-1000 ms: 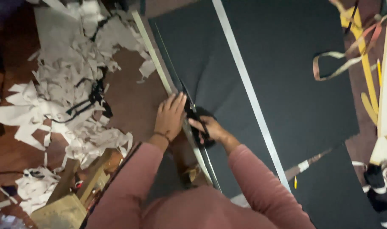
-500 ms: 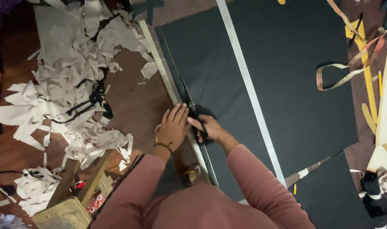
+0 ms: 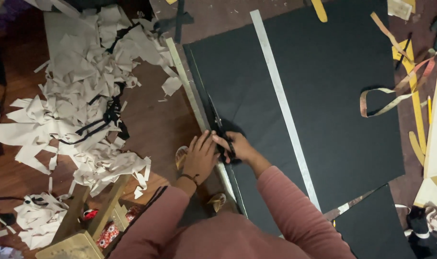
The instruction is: The person cuts a large piece of black fabric using shears and a metal ruler as a guide. After cutting, they use a measuring tape and a pencil to mark measurements on the fabric, adjusting the tape and ruler multiple times to ensure accuracy.
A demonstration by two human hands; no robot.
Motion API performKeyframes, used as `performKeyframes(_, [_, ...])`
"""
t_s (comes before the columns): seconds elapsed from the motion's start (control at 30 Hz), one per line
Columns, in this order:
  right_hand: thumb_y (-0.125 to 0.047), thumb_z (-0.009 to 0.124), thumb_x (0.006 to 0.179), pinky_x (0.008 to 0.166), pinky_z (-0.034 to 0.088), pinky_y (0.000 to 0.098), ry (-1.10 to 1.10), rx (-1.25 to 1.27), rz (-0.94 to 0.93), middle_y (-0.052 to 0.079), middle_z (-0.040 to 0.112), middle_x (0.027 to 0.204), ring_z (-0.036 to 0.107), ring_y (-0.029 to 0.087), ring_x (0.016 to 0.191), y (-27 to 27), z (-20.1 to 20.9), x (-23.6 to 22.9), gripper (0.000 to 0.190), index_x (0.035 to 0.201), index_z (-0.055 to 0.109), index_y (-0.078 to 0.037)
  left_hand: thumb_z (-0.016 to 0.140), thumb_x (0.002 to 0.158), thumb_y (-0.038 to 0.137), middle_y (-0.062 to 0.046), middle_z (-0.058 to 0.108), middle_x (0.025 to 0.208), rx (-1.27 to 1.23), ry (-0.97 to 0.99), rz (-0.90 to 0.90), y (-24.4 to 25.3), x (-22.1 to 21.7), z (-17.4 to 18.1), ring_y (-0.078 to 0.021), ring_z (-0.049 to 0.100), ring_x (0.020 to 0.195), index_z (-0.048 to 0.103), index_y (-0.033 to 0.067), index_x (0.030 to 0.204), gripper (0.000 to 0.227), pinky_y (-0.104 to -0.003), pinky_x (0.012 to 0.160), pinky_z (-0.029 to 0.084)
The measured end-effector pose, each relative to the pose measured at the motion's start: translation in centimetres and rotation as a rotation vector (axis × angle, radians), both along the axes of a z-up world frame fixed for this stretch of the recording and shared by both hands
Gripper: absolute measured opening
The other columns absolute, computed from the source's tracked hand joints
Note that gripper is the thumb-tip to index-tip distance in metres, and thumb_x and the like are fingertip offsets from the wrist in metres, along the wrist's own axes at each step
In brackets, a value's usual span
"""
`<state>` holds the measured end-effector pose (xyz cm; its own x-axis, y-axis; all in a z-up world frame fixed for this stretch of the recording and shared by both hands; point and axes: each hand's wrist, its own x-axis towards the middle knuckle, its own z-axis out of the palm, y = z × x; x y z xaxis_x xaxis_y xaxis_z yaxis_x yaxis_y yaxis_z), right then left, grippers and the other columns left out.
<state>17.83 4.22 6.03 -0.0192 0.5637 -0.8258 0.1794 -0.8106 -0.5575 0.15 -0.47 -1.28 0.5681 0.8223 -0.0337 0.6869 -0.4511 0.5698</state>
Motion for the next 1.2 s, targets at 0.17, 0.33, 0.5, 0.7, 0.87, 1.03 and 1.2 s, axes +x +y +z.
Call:
performKeyframes(0.17, [-0.053,0.077,0.088,0.034,0.044,0.0251,-0.031,-0.002,0.048,0.02,0.062,0.055,0.066,0.024,0.041,2.7,0.8,-0.7,0.051,0.086,0.065,-0.004,0.056,0.104,0.033,-0.012,0.042,0.155,0.008,-0.006,0.001,0.3,-0.1,0.8,-0.0334,0.034,0.148,0.046,0.0057,0.149,0.053,-0.06,0.116,0.036])
performKeyframes(0.33, [-0.052,0.079,0.088,0.033,0.043,0.0235,-0.06,0.013,0.076,0.017,0.062,0.055,0.065,0.022,0.039,3.5,-0.8,-0.5,0.049,0.085,0.066,-0.004,0.057,0.102,0.032,-0.012,0.04,0.155,0.027,-0.033,0.019,0.5,-0.2,0.4,-0.0343,0.033,0.148,0.046,0.0057,0.148,0.054,-0.06,0.115,0.037])
performKeyframes(0.5, [-0.057,0.076,0.088,0.034,0.044,0.024,-0.036,0.025,0.059,0.018,0.062,0.055,0.066,0.023,0.041,5.6,-0.7,-0.8,0.055,0.086,0.064,-0.004,0.047,0.105,0.032,-0.01,0.04,0.157,0.102,-0.057,0.044,-0.1,0.1,-0.4,-0.034,0.036,0.147,0.048,0.0062,0.148,0.049,-0.059,0.115,0.038])
performKeyframes(0.7, [-0.054,0.079,0.086,0.032,0.042,0.0232,-0.048,0.039,0.035,0.02,0.059,0.054,0.064,0.024,0.039,7.7,3.0,-2.1,0.054,0.084,0.062,-0.003,0.045,0.106,0.035,-0.011,0.043,0.155,0.206,-0.128,0.138,-0.2,0.8,-0.8,-0.0322,0.04,0.144,0.048,0.0077,0.149,0.051,-0.056,0.114,0.038])
performKeyframes(0.87, [-0.057,0.077,0.086,0.032,0.044,0.0252,-0.07,0.047,0.058,0.021,0.061,0.055,0.066,0.025,0.04,9.3,1.9,-2.4,0.056,0.083,0.062,-0.003,0.044,0.107,0.037,-0.013,0.046,0.152,0.233,-0.154,0.142,-0.1,0.7,-0.7,-0.0334,0.043,0.142,0.051,0.0048,0.146,0.051,-0.057,0.113,0.039])
performKeyframes(1.03, [-0.06,0.078,0.085,0.032,0.045,0.0259,-0.072,0.043,0.087,0.021,0.062,0.057,0.067,0.025,0.042,10.5,0.7,-2.1,0.06,0.083,0.062,-0.003,0.045,0.105,0.036,-0.013,0.047,0.153,0.237,-0.139,0.134,-0.2,0.7,-0.9,-0.0332,0.044,0.142,0.051,0.0038,0.146,0.053,-0.058,0.112,0.04])
performKeyframes(1.2, [-0.066,0.075,0.083,0.031,0.042,0.0227,-0.079,0.04,0.086,0.02,0.062,0.058,0.067,0.025,0.042,13.3,2.6,-3.1,0.062,0.083,0.059,-0.005,0.041,0.105,0.04,-0.014,0.046,0.154,0.288,-0.119,0.148,0.0,0.8,-1.6,-0.0324,0.044,0.142,0.048,0.0046,0.149,0.057,-0.056,0.113,0.041])
